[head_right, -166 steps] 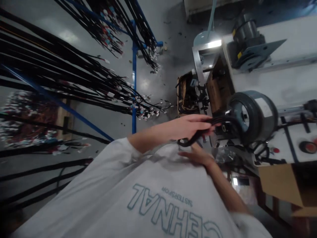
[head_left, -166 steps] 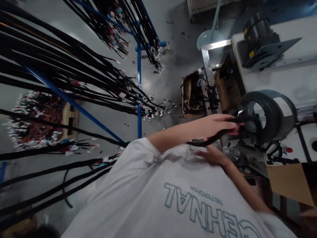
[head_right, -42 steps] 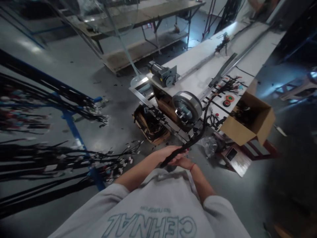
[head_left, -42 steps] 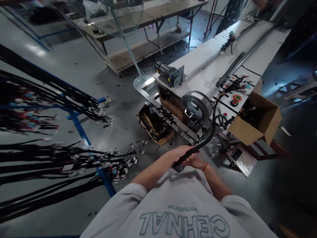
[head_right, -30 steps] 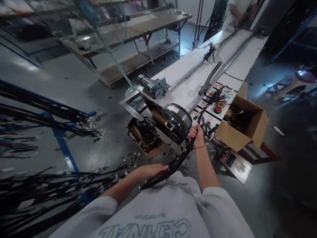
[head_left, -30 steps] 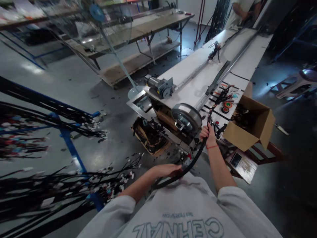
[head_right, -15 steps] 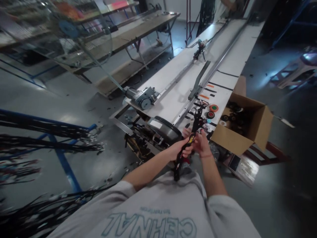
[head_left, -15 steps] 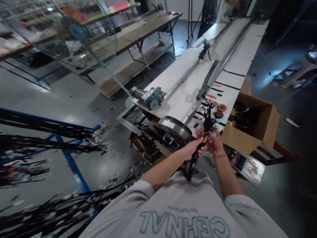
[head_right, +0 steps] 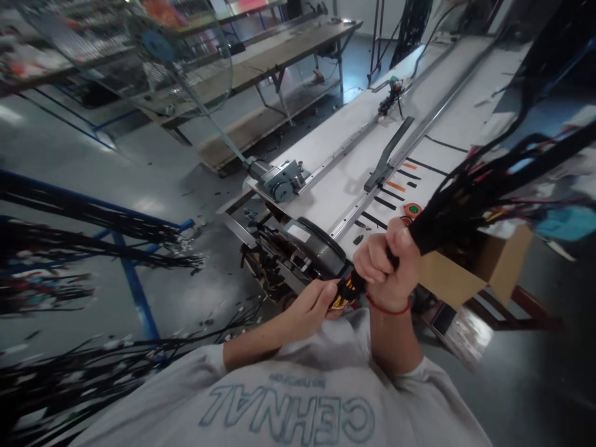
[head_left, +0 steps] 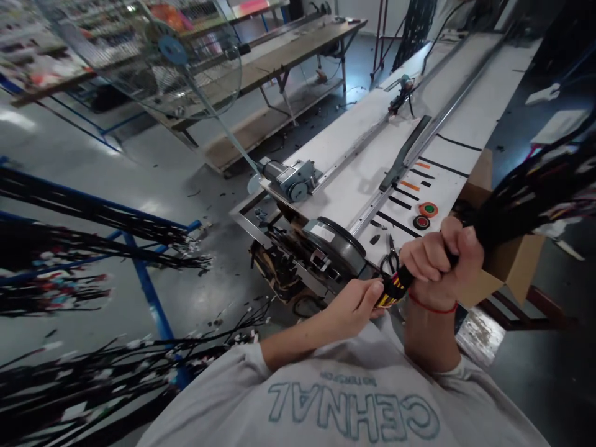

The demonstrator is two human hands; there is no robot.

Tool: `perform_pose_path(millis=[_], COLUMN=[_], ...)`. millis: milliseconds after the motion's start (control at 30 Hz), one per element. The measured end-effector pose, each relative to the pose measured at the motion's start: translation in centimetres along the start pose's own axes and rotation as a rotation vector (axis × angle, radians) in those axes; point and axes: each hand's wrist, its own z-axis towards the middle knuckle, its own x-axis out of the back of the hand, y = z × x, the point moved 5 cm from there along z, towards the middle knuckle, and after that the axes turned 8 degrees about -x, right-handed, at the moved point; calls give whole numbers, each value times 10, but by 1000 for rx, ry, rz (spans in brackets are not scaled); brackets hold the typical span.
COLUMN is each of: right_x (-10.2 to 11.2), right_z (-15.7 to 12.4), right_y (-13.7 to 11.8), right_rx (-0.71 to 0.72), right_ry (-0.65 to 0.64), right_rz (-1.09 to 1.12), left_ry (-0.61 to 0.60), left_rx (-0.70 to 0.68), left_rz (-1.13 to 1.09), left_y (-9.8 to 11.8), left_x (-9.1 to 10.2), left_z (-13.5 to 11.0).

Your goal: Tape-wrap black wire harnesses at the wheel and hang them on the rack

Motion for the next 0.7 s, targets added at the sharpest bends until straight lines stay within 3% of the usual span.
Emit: perform_pose_path(millis=[133, 333, 433, 600, 700], right_x=[-10, -13, -7, -2, -10], right_z=[-5, -7, -6, -2, -3], right_y=[7, 23, 22, 11, 6], right_rx=[19, -76, -69, -23, -24], right_ry=[2, -64, -52, -113, -201], right_rz=[-30, -45, -55, -28, -7], left_ry=[84, 35, -46, -358, -270], left_rx=[27, 88, 56, -51, -50], left_rz=[-29, -95, -133, -234, -160], left_y=[-2, -15, -17, -9, -9], left_x=[-2, -10, 0, 11, 10], left_z=[4, 16, 22, 18, 9])
